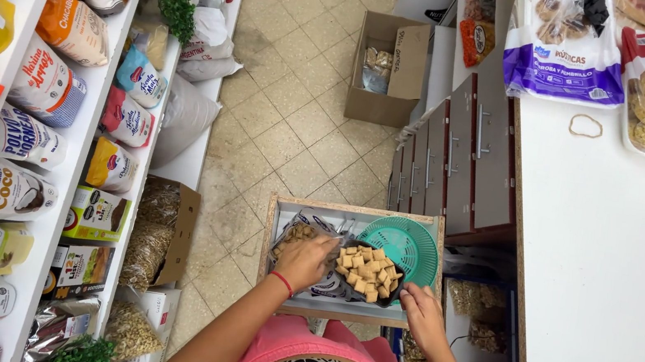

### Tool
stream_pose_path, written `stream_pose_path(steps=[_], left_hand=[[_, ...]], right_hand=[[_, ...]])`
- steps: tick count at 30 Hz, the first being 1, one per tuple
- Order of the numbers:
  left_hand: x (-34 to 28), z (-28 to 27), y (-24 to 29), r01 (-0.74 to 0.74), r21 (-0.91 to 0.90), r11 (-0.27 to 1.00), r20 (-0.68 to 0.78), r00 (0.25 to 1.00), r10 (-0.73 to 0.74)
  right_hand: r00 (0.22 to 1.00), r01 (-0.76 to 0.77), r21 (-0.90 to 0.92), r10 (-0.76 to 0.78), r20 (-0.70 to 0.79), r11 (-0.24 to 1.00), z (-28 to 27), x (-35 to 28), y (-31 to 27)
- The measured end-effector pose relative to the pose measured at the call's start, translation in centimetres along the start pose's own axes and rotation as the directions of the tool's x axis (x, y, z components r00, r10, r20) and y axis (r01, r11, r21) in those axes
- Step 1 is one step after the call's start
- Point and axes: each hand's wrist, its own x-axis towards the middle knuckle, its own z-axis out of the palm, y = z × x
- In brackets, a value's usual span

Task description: Weighing and packaging snacks into plastic bags using a scoop and a digital scale

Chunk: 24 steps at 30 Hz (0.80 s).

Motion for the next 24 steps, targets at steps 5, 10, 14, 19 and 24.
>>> stream_pose_path(steps=[5, 10, 14, 19, 24], left_hand=[[0.2, 1.4, 0.8, 0.039, -0.122, 0.992, -0.029, 0.999, -0.042], [0.4, 3.7, 0.5, -0.053, -0.211, 0.976, -0.069, 0.997, 0.04], [-0.5, 2.8, 1.1, 0.001, -0.308, 0.951, -0.011, 1.0, -0.005], [-1.7, 1.0, 1.8, 0.022, -0.313, 0.95, -0.033, 0.999, -0.033], [-0.7, 3.6, 0.6, 0.022, -0.265, 0.964, -0.127, 0.99, -0.058]], right_hand=[[0.993, -0.093, -0.226, 0.105, 0.044, 0.97, 1.7, 0.5, 0.5], [0.989, -0.083, -0.342, 0.12, 0.091, 0.936, 2.8, 1.2, -1.3], [0.978, -0.088, -0.452, 0.164, 0.13, 0.888, 3.4, 2.3, -3.6], [0.992, 0.014, -0.655, 0.074, 0.107, 0.756, 2.9, 3.4, -8.3], [0.937, 0.258, -0.845, -0.334, 0.1, 0.469, 3.8, 5.3, -9.4]])
